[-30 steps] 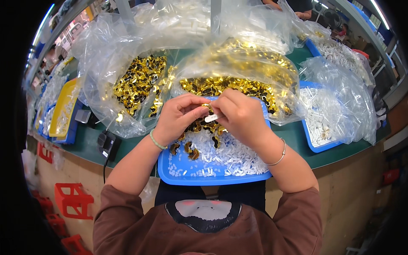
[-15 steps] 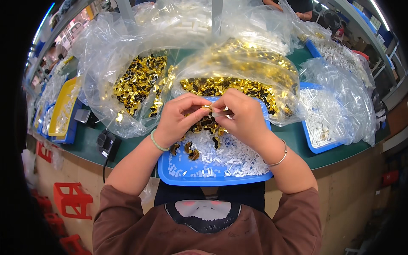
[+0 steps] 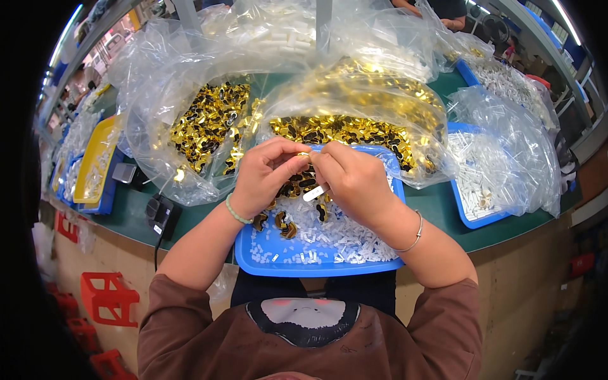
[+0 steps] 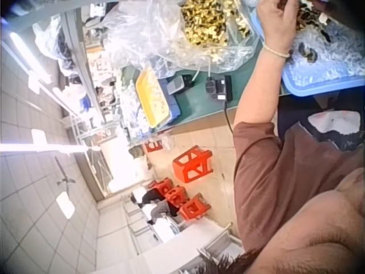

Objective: The person sits at a workbench and repeatedly picks up small white plastic pieces from a blue tray. They insert each piece into a small black and gold component, then place the assembled unit into a large plastic bag filled with similar items. The process is repetitive and involves fine motor manipulation of small parts.

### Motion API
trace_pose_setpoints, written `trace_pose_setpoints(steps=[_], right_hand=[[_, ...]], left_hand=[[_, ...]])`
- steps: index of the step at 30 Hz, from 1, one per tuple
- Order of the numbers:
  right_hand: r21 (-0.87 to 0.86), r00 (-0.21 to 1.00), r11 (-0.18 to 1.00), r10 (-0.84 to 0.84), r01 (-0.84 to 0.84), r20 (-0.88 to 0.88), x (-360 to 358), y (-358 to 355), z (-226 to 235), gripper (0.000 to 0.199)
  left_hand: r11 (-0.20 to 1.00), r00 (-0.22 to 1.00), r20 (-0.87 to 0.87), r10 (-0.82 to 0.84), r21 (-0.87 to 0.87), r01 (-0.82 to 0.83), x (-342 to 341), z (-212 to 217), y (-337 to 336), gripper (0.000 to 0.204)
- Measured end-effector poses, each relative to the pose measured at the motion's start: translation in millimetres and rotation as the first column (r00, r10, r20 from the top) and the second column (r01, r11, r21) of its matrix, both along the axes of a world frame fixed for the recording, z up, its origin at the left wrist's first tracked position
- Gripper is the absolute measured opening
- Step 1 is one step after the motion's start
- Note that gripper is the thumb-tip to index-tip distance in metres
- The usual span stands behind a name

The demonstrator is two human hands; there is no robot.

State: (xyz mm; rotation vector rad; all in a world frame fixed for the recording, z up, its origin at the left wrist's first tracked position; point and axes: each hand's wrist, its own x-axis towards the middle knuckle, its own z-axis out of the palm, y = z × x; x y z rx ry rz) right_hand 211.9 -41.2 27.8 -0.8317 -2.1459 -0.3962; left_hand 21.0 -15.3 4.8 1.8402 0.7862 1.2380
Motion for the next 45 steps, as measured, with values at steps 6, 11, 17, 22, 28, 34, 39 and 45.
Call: trace_pose_setpoints(steps=[6,11,17,22,28,34,39,45], right_hand=[[-0.163,0.997,0.984,0.061,-0.068,-0.048,6,4,-2,0.031],[-0.147,0.973,0.987,0.024,-0.059,-0.228,12,6,10,0.049],[-0.280,0.986,0.947,0.131,-0.155,-0.101,10,8,2,0.061],[-0.312,0.978,0.930,0.156,-0.192,-0.135,8,9,-1,0.059],[-0.552,0.995,0.830,-0.039,0.081,0.088,37,6,17,0.030],[-0.656,0.908,0.679,-0.038,0.330,0.417,47,12,10,0.017],[-0.632,0.957,0.747,-0.018,0.206,0.291,49,15,6,0.014],[-0.654,0.995,0.755,0.020,0.048,0.095,52,16,9,0.012]], left_hand=[[0.982,0.991,0.120,-0.066,-0.171,0.086,-2,-4,4,0.020],[0.900,0.943,0.309,-0.121,-0.366,0.235,-3,-4,8,0.026],[0.881,0.925,0.347,-0.153,-0.377,0.287,-2,-1,8,0.027],[0.877,0.917,0.361,-0.173,-0.367,0.310,-4,-7,12,0.025],[0.959,0.957,0.259,-0.130,-0.214,0.188,-5,-4,10,0.022],[0.844,0.871,0.471,-0.143,-0.401,0.356,-5,5,7,0.031],[0.860,0.902,0.412,-0.126,-0.407,0.307,-8,2,9,0.032],[0.893,0.942,0.316,-0.115,-0.383,0.237,-10,1,10,0.034]])
